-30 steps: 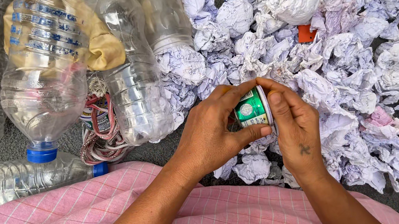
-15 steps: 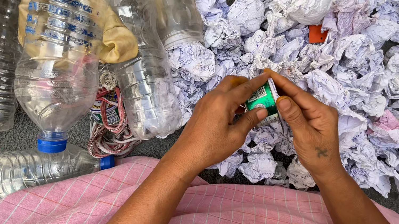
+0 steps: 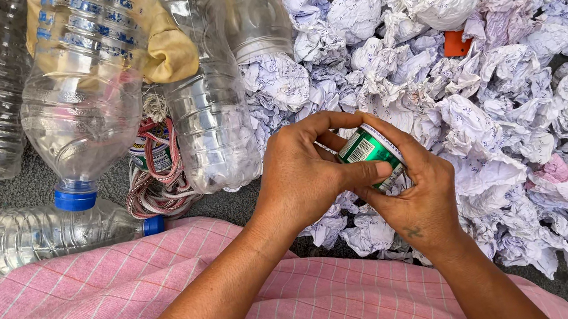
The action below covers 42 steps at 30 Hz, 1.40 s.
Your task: The person sits on the floor and sorts through a pile of crumpled papers and plastic bottles. They unwrap a small tin, wipe it with a paper, and then proceed to pick up individual crumpled papers, unfold them, and place them back into the pile.
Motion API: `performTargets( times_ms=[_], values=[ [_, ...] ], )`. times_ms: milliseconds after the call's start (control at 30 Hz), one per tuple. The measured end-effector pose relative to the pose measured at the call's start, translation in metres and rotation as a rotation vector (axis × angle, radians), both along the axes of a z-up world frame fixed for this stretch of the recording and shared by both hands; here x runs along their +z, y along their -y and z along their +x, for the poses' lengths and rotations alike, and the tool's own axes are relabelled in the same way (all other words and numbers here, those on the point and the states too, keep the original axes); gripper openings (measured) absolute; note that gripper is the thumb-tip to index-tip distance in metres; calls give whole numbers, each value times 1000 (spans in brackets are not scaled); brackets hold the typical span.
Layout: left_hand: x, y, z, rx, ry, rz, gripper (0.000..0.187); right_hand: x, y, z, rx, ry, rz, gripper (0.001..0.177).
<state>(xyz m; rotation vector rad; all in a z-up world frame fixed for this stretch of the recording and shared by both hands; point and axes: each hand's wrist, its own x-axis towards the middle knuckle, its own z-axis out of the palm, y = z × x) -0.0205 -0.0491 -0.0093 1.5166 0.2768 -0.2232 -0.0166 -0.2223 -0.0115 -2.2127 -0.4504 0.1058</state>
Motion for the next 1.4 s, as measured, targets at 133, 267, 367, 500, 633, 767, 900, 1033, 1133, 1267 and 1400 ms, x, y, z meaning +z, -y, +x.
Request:
performTargets(
  times_ms=[133,267,367,500,633,767,900,1033,1133,1267,1400],
  values=[
    [1,0,0,21,-76,-18,59,-1,1,0,44,20,7,72],
    [5,1,0,22,-87,56,60,-3,2,1,-11,-69,13,67],
    [5,3,1,22,-49,17,60,-3,5,1,20,-36,80,62],
    [1,1,1,-7,-78,16,60,-3,6,4,17,9,-19,63],
    [0,-6,4,-32,62,111,58,-4,0,5,67,-70,75,77],
    [13,-28,15,-198,182,331,54,3,-5,0,39,-271,196,82],
    [36,-65,21,-19,254,360,53,20,-31,-2,78,-255,181,82],
    [49,-106,22,202,410,267,42,38,-77,-5,458,52,81,82],
    [55,-124,22,255,381,270,39,29,-126,-17,741,265,-55,75],
    [53,-131,19,242,299,472,41,-9,-181,-25,869,541,-273,47],
    [48,-129,20,206,347,594,36,-37,-205,-24,870,543,-180,39]
  ],
)
